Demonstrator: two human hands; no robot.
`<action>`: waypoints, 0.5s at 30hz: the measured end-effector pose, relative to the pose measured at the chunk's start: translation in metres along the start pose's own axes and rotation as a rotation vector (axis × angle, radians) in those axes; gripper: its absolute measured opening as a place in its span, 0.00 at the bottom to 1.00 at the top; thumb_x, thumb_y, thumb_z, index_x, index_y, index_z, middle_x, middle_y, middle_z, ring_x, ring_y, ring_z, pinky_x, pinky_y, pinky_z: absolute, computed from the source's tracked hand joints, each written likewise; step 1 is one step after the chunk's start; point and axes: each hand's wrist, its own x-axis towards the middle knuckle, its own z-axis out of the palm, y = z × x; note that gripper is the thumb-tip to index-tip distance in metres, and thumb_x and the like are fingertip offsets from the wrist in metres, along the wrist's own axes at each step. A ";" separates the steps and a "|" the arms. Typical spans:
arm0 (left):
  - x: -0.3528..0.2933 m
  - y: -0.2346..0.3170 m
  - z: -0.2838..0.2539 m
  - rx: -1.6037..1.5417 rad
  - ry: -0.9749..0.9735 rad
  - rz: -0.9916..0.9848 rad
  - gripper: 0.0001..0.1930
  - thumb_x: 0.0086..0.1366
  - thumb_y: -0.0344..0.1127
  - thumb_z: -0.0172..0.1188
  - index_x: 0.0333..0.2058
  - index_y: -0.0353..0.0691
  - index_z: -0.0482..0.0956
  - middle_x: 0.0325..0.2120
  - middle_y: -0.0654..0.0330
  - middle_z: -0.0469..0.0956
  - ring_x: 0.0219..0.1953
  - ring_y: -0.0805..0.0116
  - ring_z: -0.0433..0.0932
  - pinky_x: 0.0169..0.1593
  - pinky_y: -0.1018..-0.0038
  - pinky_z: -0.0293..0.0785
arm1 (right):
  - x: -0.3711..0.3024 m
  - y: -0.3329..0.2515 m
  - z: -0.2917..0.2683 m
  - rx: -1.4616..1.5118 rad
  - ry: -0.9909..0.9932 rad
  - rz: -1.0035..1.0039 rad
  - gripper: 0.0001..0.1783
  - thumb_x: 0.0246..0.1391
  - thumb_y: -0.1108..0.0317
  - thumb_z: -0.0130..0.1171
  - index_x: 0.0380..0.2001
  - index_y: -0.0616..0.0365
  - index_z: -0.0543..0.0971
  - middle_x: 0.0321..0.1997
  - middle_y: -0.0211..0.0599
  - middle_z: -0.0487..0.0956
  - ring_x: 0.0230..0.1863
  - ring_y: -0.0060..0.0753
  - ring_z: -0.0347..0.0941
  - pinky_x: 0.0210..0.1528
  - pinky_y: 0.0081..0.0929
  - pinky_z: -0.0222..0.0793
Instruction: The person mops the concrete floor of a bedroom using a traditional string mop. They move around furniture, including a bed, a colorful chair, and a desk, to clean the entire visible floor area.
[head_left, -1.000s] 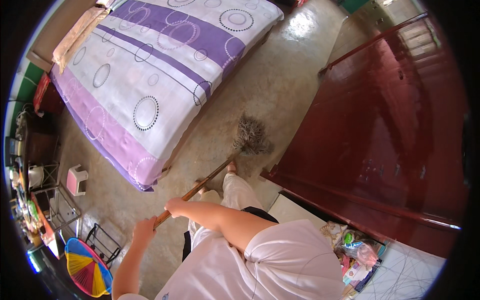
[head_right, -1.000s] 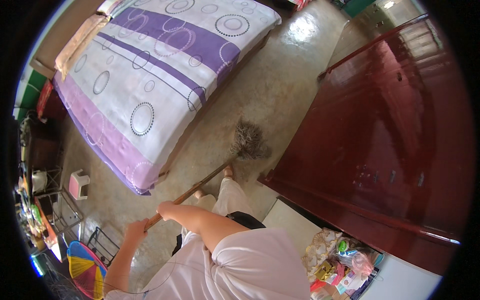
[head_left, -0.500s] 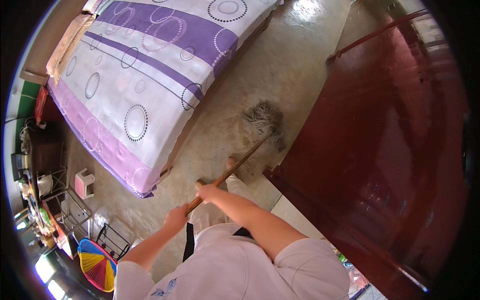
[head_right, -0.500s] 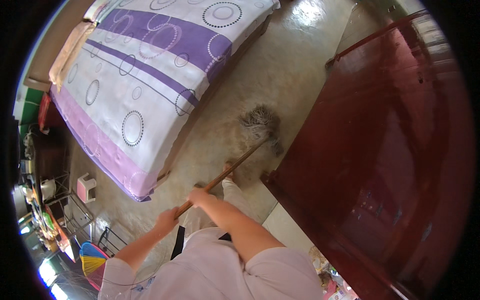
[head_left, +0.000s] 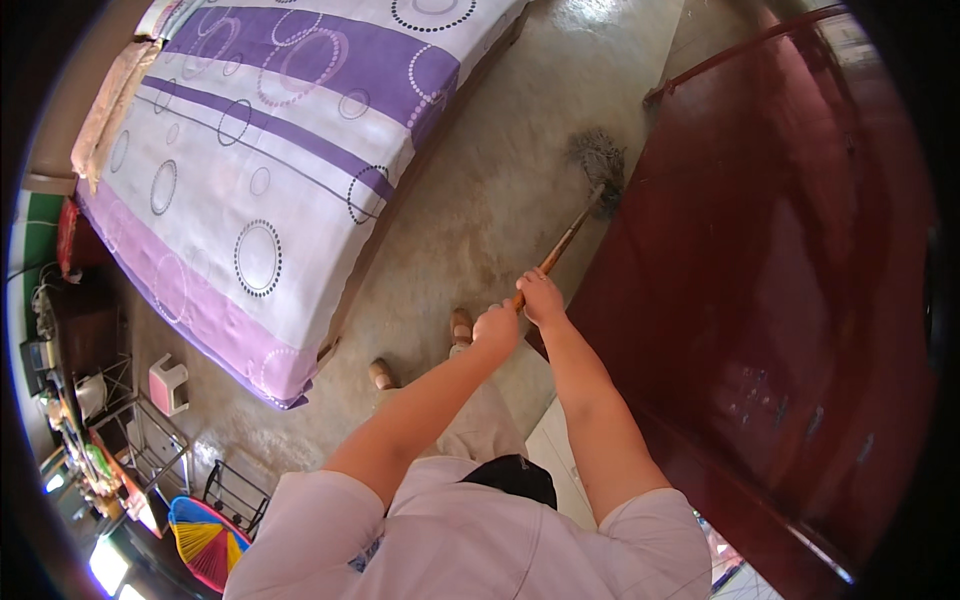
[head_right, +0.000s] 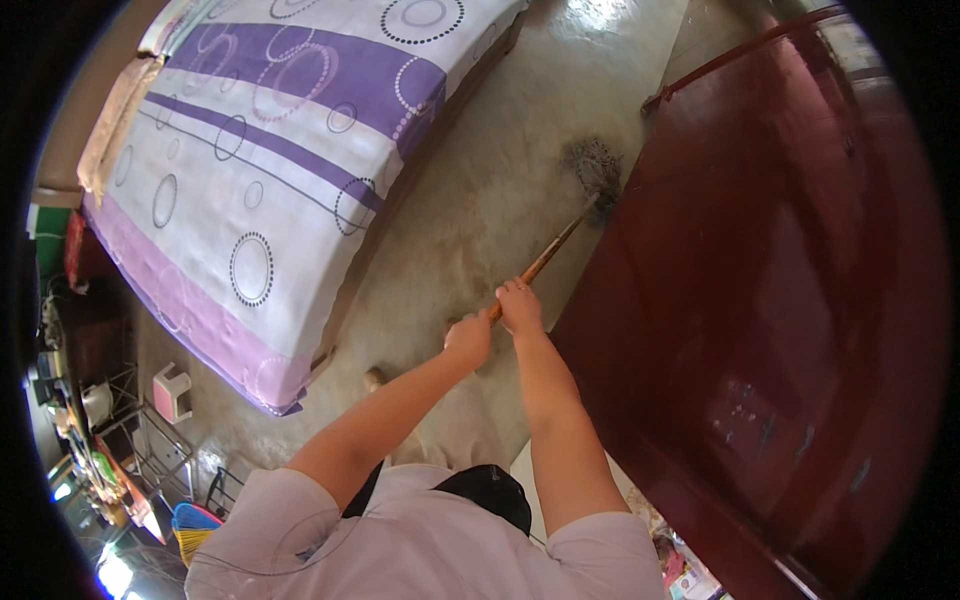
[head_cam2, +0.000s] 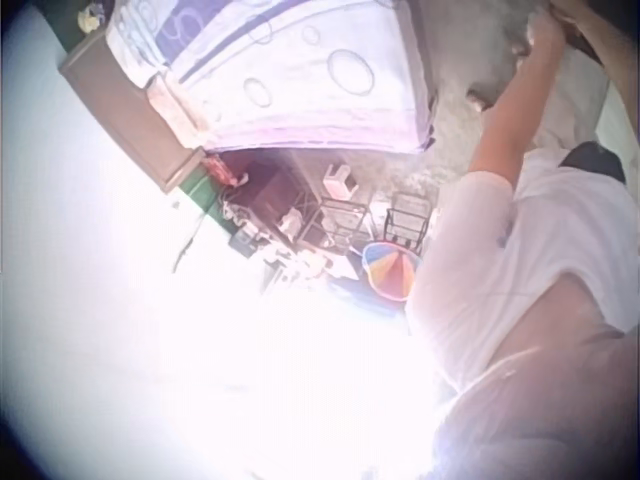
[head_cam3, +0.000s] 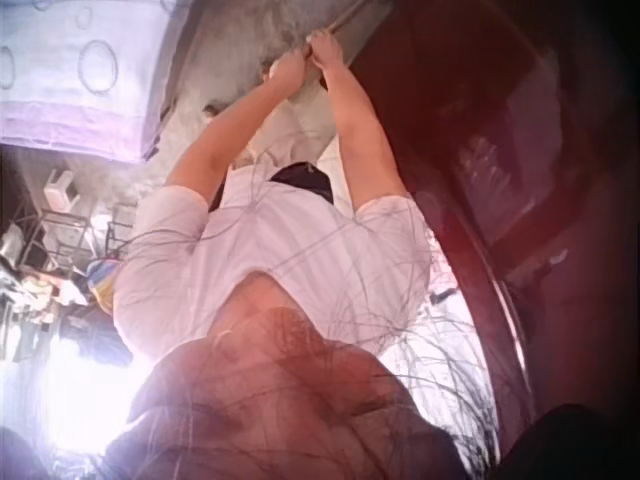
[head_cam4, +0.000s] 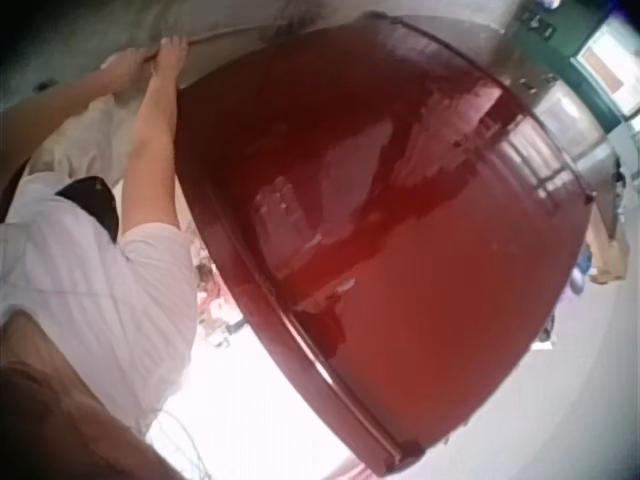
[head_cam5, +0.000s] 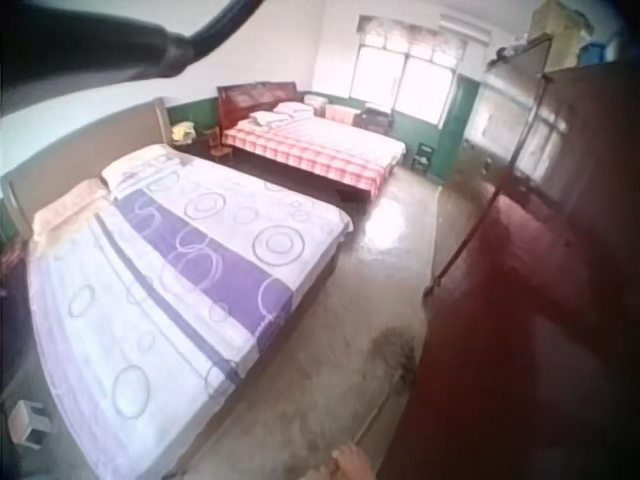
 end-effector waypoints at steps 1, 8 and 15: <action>-0.009 -0.019 0.006 0.019 0.002 0.008 0.21 0.56 0.29 0.53 0.48 0.36 0.61 0.35 0.47 0.72 0.35 0.54 0.77 0.34 0.67 0.76 | -0.004 -0.021 -0.011 0.049 -0.069 -0.012 0.21 0.35 0.76 0.62 0.37 0.54 0.71 0.51 0.38 0.66 0.59 0.41 0.58 0.52 0.38 0.64; -0.125 -0.165 0.013 0.138 0.111 0.011 0.20 0.55 0.30 0.54 0.46 0.36 0.61 0.33 0.48 0.73 0.33 0.56 0.78 0.31 0.68 0.77 | -0.032 -0.204 0.027 0.080 -0.022 -0.039 0.22 0.36 0.74 0.63 0.38 0.54 0.69 0.53 0.41 0.64 0.62 0.46 0.53 0.53 0.39 0.62; -0.274 -0.352 0.033 0.111 0.017 0.009 0.16 0.54 0.29 0.53 0.41 0.37 0.62 0.29 0.49 0.75 0.31 0.57 0.78 0.29 0.67 0.75 | -0.086 -0.429 0.047 0.066 -0.189 -0.141 0.11 0.42 0.73 0.54 0.34 0.54 0.73 0.42 0.40 0.70 0.52 0.48 0.63 0.44 0.38 0.69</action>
